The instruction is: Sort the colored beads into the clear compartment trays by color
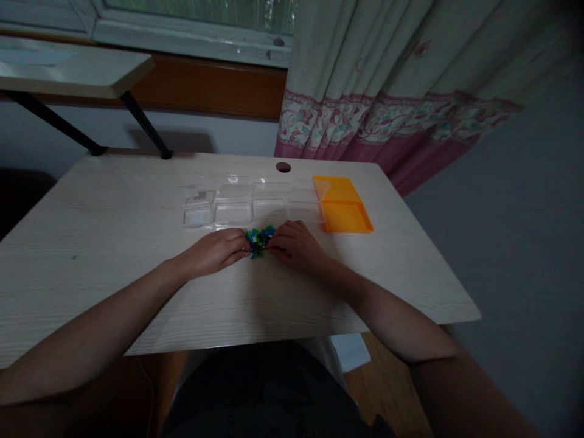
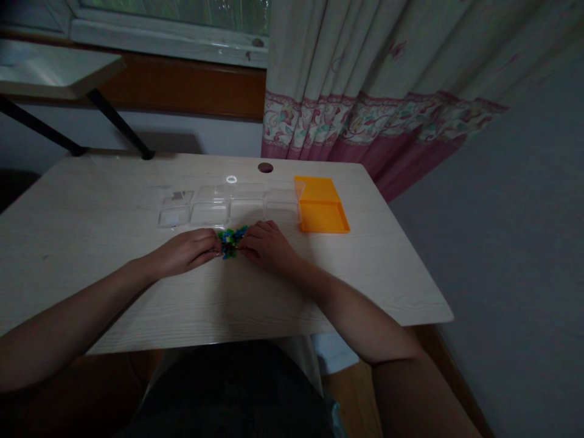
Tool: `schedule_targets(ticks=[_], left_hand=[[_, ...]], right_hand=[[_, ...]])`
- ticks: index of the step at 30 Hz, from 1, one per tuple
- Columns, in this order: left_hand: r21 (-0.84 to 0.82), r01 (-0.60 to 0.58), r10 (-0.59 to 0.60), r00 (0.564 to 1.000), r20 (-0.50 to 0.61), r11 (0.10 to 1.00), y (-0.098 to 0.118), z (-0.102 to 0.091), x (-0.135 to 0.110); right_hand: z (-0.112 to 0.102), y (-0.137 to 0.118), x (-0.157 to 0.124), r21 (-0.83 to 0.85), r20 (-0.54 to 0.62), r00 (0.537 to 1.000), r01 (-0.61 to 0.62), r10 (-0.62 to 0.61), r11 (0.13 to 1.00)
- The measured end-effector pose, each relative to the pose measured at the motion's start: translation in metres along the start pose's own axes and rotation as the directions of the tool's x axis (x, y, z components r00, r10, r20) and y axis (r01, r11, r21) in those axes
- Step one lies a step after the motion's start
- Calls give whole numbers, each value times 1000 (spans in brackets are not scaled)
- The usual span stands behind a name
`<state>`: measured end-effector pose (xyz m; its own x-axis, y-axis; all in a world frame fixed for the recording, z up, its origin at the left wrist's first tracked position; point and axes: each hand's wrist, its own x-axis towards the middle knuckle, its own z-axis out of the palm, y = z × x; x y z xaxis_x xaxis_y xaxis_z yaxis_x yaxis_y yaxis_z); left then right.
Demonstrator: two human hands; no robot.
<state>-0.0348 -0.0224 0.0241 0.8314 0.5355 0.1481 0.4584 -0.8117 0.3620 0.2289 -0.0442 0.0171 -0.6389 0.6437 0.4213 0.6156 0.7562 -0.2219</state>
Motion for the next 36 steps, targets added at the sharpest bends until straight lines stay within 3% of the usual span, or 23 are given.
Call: schedule_targets(ticks=[3,8,12,15,21,28,36], left_hand=[[-19,24,-25,998,-50,1000,5,2,1],[-270,113,-172,963,-207,956,5,6,1],[-445,186,-323,912,-254,876,4,9,1],[-520,180,-360,894,-267,835,5,10,2],[-439,77,-241,913,-331,895,7,10,3],[-379,56,-187,930,-318,924,5,10,2],[-325,32,-157,916,-368,945,8,4,2]], right_hand=[[-1,2,1,26,-30,999,-11,11,1000],[-8,12,3,44,-186,976,-103,110,994],[-18,23,5,11,-410,882,-251,233,968],[-24,32,5,8,-484,812,-370,327,929],[-22,46,3,5,-432,785,-490,443,872],[-16,46,2,26,-373,820,-459,434,888],[-21,48,1,7,-378,809,-484,450,875]])
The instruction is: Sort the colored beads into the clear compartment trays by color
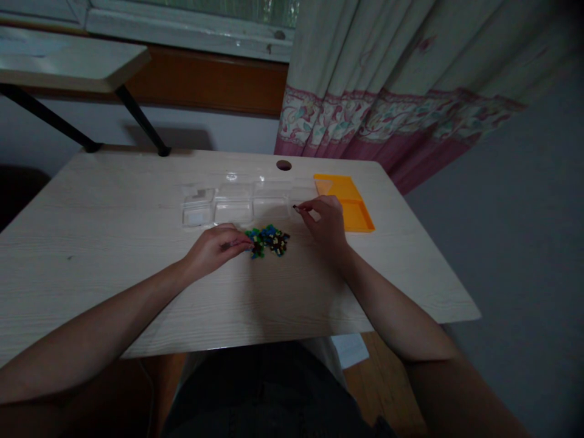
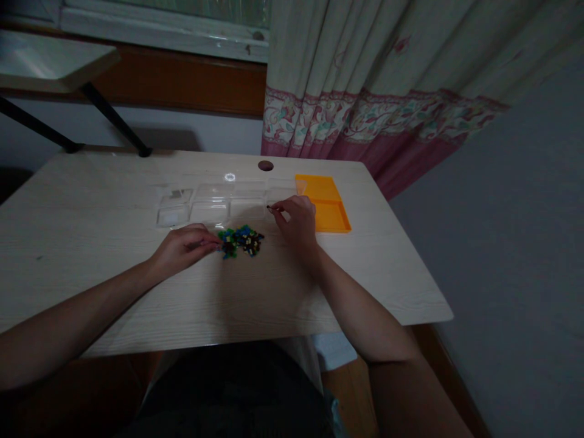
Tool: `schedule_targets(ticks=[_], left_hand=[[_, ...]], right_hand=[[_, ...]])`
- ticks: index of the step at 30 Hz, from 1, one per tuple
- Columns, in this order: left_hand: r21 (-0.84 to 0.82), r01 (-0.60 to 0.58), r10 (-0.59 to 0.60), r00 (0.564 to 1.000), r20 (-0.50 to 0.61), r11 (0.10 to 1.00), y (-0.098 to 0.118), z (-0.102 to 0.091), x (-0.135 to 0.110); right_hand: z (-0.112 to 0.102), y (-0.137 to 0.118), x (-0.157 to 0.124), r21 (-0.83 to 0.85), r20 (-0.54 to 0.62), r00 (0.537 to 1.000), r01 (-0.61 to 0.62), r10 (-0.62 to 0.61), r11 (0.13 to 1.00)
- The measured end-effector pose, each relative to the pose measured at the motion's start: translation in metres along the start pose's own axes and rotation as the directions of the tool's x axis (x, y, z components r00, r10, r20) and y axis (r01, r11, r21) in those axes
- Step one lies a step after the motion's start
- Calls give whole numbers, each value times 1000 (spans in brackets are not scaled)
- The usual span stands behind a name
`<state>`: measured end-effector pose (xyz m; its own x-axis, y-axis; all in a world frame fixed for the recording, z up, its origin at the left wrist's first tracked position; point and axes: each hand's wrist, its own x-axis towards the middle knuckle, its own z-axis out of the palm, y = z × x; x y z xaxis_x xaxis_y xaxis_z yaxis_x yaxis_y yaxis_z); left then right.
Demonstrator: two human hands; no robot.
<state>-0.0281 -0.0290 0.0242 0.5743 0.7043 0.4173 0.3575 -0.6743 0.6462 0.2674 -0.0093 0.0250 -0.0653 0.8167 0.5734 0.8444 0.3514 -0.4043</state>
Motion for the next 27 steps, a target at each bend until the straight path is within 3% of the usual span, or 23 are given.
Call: schedule_targets(ticks=[15,27], left_hand=[[30,-8,6,998,66,1000,-3,-2,1],[46,-23,18,995,102,999,-2,-3,1]], right_hand=[[1,5,-1,-185,71,996,-48,62,982],[1,3,-3,-147,74,996,-30,41,989]])
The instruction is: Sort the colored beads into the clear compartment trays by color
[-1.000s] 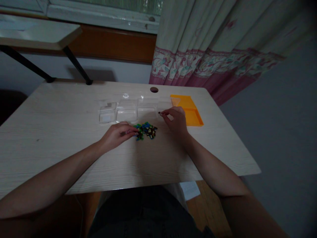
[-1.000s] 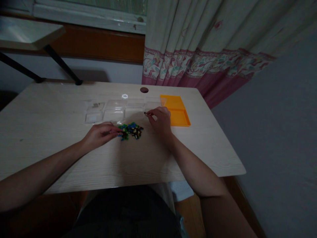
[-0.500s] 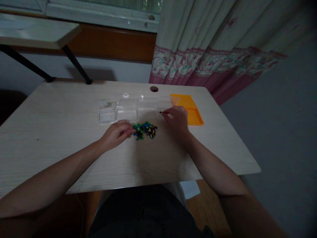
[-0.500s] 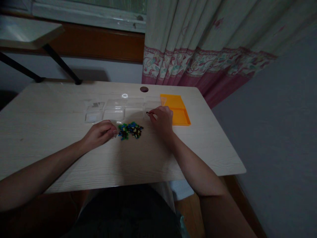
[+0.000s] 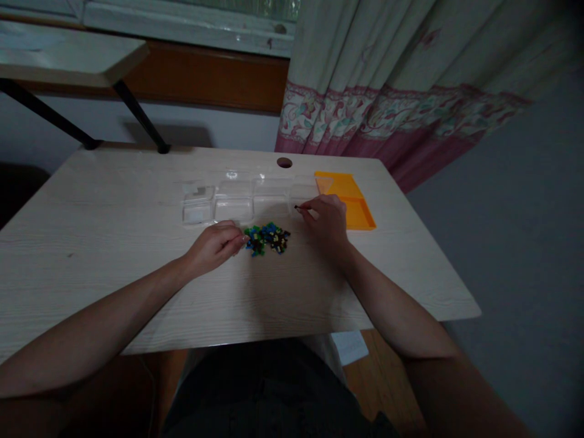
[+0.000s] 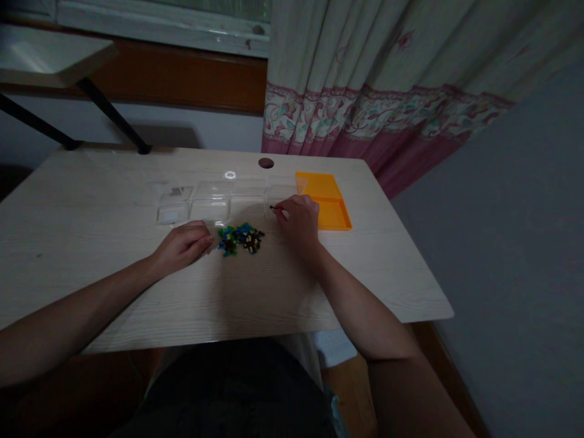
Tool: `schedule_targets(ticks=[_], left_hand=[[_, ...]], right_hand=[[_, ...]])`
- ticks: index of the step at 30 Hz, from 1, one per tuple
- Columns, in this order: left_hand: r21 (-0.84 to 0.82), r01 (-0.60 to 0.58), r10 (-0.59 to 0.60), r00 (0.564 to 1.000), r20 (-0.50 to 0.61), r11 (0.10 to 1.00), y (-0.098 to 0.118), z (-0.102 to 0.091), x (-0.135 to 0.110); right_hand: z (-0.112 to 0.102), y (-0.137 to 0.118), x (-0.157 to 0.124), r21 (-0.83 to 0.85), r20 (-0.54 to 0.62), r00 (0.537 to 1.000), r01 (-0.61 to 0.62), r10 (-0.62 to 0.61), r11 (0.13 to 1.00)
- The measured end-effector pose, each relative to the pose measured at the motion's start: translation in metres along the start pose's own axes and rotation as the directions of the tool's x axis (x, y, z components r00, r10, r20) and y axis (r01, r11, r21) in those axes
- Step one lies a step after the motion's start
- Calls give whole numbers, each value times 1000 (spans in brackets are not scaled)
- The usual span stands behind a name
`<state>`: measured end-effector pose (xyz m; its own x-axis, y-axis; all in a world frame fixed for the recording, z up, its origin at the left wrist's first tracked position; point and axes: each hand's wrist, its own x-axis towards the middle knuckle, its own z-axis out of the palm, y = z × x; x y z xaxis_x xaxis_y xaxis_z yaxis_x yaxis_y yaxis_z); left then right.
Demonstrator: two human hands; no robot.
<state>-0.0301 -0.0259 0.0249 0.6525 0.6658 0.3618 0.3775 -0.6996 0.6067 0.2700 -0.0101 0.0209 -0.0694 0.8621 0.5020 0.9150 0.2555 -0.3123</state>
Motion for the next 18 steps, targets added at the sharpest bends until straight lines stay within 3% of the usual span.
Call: schedule_targets(ticks=[8,12,18], left_hand=[[21,9,-9,1000,-13,1000,0,1,0],[30,18,-18,1000,2,999,0,4,2],[20,52,-52,998,18,998,2,6,4]], right_hand=[[3,-1,-1,42,-40,997,62,-60,997],[10,-8,3,45,-103,991,93,-88,995],[22,-17,5,52,-108,988,112,-106,992]])
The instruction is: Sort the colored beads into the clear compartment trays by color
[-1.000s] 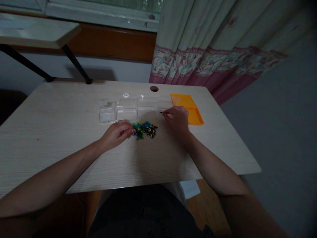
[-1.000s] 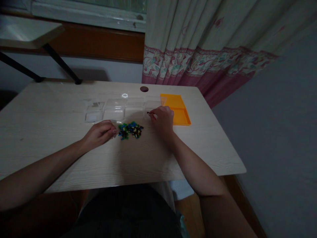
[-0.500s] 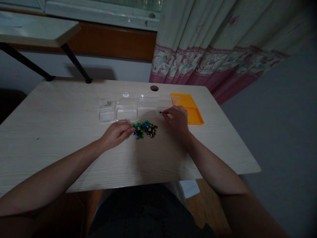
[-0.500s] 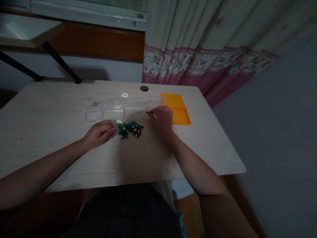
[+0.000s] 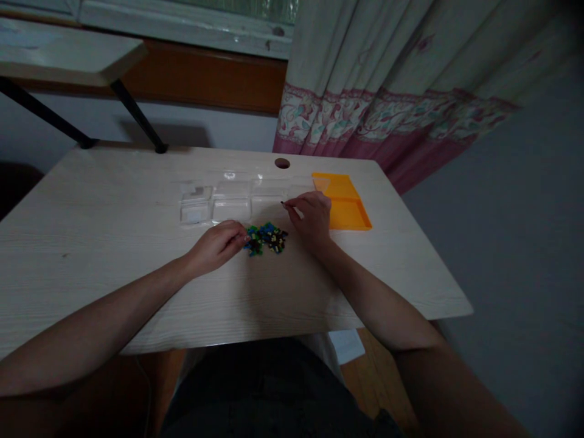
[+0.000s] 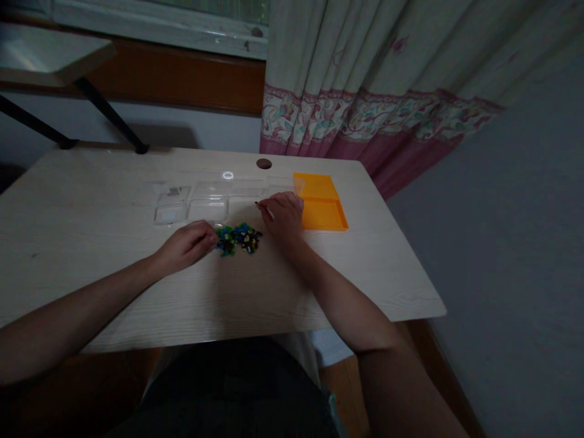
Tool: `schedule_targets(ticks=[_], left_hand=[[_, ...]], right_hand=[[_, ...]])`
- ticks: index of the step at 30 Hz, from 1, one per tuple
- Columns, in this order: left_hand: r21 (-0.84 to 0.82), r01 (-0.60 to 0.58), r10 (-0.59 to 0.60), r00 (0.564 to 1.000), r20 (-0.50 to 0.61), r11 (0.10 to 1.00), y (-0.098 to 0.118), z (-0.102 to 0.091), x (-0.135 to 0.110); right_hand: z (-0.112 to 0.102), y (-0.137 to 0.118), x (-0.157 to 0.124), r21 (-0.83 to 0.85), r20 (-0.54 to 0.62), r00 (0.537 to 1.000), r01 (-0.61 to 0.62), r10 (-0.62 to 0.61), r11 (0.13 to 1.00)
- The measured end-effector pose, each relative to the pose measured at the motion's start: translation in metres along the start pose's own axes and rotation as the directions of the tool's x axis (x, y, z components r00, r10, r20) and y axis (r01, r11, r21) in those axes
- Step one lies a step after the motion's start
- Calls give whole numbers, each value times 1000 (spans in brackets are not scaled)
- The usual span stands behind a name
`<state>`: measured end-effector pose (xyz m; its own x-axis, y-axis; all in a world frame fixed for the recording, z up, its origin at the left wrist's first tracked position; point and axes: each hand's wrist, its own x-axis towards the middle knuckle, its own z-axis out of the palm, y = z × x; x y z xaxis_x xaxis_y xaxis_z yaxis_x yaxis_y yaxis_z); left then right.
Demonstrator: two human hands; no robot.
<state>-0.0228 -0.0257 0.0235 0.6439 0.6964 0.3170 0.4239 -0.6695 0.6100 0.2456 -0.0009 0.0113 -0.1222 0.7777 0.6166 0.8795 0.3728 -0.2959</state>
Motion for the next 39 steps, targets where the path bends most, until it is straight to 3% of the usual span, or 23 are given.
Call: schedule_targets(ticks=[7,12,18,22,28,33,39], left_hand=[[9,-14,14,1000,-28,1000,-1,1,-1],[19,-15,16,999,-38,1000,-1,1,-1],[-15,-39,38,998,-44,999,-2,1,-2],[-20,-65,65,997,-33,998,0,-1,-2],[-30,-97,97,995,19,995,-2,-1,-3],[-40,-169,170,985,36,985,-6,0,-4],[-47,-171,173,985,30,984,-6,0,-4]], right_hand=[[-2,1,-2,28,16,999,46,-46,999],[-14,-15,-8,94,47,988,141,-146,985],[-18,-39,-23,186,213,881,387,-422,903],[-12,-41,-27,192,156,850,473,-502,860],[-10,-44,-27,142,-23,815,577,-580,805],[-12,-47,-30,123,-21,795,604,-607,787],[-16,-49,-30,131,-31,769,637,-639,760]])
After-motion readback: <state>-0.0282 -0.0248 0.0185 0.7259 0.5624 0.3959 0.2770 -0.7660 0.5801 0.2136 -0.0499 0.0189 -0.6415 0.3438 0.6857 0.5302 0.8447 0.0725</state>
